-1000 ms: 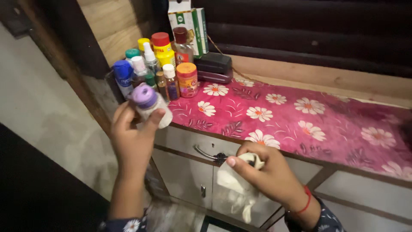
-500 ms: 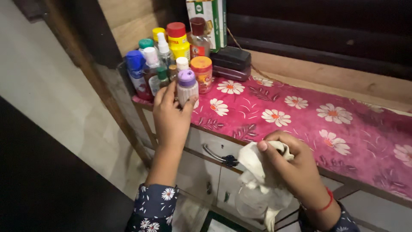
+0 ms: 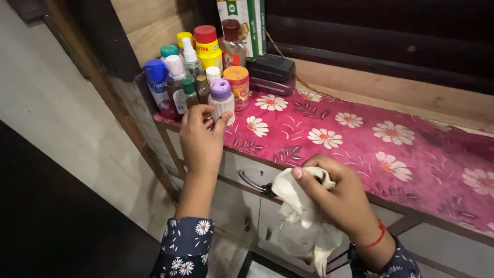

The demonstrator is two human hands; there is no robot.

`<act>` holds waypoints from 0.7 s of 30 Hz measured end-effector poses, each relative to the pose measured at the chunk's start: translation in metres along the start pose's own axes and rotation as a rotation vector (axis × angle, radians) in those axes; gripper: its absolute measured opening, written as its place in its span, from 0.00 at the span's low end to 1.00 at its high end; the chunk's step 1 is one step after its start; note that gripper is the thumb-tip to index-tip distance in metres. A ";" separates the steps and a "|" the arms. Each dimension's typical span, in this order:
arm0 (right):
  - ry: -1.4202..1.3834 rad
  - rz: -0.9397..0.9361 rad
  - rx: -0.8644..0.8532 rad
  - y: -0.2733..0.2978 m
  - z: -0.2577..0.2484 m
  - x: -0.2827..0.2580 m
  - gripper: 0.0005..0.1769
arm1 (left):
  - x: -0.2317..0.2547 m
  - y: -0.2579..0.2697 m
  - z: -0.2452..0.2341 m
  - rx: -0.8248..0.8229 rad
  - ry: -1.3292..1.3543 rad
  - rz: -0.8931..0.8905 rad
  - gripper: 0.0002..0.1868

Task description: The person organizes a shelf by handling several medicine bottles, tubes, and a box, picking them up from the floor and a dresser and placing them on the shelf.

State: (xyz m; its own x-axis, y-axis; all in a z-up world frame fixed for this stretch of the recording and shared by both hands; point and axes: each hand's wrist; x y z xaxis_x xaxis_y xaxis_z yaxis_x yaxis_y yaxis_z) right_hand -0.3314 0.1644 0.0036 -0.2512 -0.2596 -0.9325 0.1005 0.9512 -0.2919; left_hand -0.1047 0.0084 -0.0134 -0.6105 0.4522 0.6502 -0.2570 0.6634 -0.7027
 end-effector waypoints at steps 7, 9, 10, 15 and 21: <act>-0.019 0.026 0.012 0.026 -0.008 0.016 0.11 | 0.034 0.025 -0.015 0.082 -0.143 0.206 0.25; -0.036 0.097 0.048 0.034 -0.008 0.022 0.11 | 0.055 0.045 -0.016 0.003 -0.070 0.266 0.28; -0.033 0.108 0.067 0.038 -0.008 0.026 0.11 | 0.064 0.053 -0.015 -0.014 -0.057 0.270 0.28; 0.319 -0.255 0.229 0.063 -0.001 0.044 0.12 | 0.086 0.085 -0.009 -0.227 0.140 0.422 0.29; 0.790 -0.394 0.279 0.110 0.036 0.078 0.42 | 0.081 0.128 -0.001 -0.475 0.354 0.487 0.35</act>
Point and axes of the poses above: each hand's wrist, its own y-axis away from the middle knuckle, its own z-axis out of the palm, x = y × z, and after that the axes turned 10 degrees about -y, right-handed
